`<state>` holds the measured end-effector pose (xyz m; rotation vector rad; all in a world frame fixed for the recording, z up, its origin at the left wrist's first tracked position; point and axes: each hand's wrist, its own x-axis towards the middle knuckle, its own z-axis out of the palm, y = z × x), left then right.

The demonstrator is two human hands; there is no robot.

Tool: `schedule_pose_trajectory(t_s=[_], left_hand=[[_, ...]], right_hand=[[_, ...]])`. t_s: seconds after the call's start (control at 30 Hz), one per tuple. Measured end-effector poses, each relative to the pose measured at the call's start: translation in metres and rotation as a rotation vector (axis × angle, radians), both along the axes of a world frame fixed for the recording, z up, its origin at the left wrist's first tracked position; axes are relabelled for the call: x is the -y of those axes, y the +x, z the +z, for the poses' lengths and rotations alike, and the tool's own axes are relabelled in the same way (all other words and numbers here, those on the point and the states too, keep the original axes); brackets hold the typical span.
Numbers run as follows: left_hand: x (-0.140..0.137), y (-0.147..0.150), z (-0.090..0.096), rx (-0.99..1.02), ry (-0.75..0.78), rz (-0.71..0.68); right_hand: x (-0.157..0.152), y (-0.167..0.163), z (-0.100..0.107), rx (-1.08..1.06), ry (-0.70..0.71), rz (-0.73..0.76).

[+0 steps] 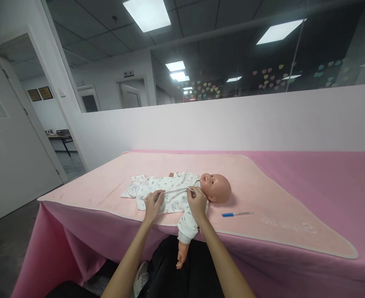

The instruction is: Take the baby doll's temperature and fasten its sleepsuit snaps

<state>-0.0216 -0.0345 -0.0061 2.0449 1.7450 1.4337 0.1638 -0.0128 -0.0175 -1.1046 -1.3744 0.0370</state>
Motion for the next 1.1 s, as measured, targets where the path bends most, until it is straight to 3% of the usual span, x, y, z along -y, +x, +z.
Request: schedule_pose_trajectory(t_s=[0.27, 0.9, 1.1], left_hand=[[-0.0005, 0.0019, -0.0017, -0.091, -0.014, 0.024], [0.0, -0.0004, -0.0003, -0.011, 0.024, -0.074], [0.0002, -0.0003, -0.0005, 0.002, 0.022, -0.023]], right_hand=[[0.0017, -0.0003, 0.0012, 0.002, -0.015, -0.001], [0.0023, -0.0002, 0.0019, 0.005, -0.004, 0.016], [0.0016, 0.0002, 0.001, 0.008, -0.013, 0.01]])
